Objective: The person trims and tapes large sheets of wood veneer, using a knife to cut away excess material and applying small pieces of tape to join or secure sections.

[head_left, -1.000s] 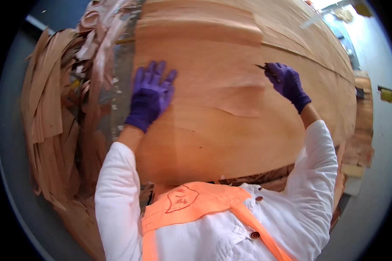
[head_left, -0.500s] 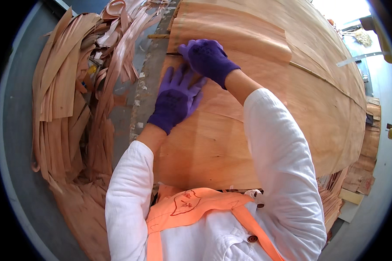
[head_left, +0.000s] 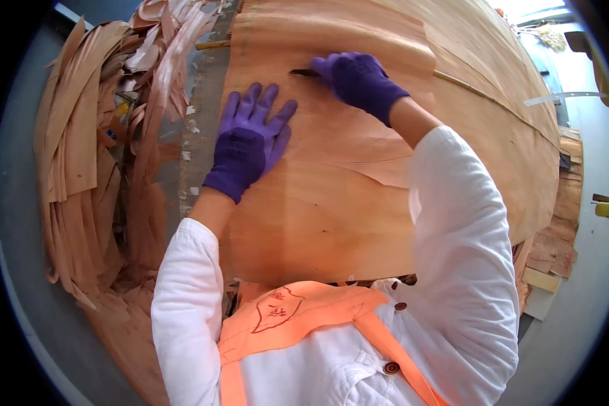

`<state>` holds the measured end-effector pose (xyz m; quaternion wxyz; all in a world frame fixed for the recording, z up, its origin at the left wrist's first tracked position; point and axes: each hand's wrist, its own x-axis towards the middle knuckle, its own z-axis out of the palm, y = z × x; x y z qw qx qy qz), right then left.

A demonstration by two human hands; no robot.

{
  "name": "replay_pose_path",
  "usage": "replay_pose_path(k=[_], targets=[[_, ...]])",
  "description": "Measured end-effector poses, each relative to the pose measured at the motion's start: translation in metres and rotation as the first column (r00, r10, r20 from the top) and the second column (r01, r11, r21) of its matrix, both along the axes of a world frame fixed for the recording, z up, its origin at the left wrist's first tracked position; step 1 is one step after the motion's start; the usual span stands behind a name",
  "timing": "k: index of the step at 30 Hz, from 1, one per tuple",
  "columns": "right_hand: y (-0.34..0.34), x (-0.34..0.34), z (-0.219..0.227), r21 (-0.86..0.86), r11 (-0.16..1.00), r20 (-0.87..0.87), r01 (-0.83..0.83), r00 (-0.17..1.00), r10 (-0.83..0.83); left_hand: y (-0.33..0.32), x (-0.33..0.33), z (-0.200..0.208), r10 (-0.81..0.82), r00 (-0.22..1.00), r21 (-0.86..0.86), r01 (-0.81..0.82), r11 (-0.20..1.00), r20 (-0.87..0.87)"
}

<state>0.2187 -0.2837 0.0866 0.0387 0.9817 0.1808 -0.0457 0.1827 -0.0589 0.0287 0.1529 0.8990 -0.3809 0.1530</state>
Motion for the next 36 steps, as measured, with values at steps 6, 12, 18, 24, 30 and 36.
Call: replay_pose_path(k=[6, 12, 18, 24, 30, 36], targets=[[-0.084, -0.066, 0.005, -0.060, 0.979, -0.033, 0.194, 0.980, -0.197, -0.001, 0.000, 0.000, 0.001, 1.000, 0.052, -0.002, 0.999, 0.028], [-0.115, -0.117, 0.002, -0.041, 0.945, 0.013, 0.323, 0.946, -0.323, -0.001, 0.000, 0.000, -0.012, 0.999, 0.066, 0.009, 0.998, 0.050], [-0.123, -0.162, 0.000, -0.047, 0.884, 0.026, 0.465, 0.885, -0.465, -0.002, 0.001, -0.001, -0.019, 0.998, 0.081, 0.014, 0.997, 0.062], [-0.133, -0.203, -0.001, -0.029, 0.821, 0.006, 0.570, 0.821, -0.570, -0.002, 0.000, 0.001, -0.006, 0.998, 0.102, -0.001, 0.995, 0.066], [-0.145, -0.237, -0.005, -0.001, 0.785, 0.017, 0.619, 0.785, -0.619, -0.002, 0.004, 0.003, -0.026, 0.998, 0.078, 0.021, 0.997, 0.056], [-0.136, -0.215, 0.016, 0.350, 0.865, 0.230, 0.361, 0.861, -0.453, 0.000, 0.004, -0.010, -0.014, 0.997, 0.170, 0.001, 0.985, 0.070]])
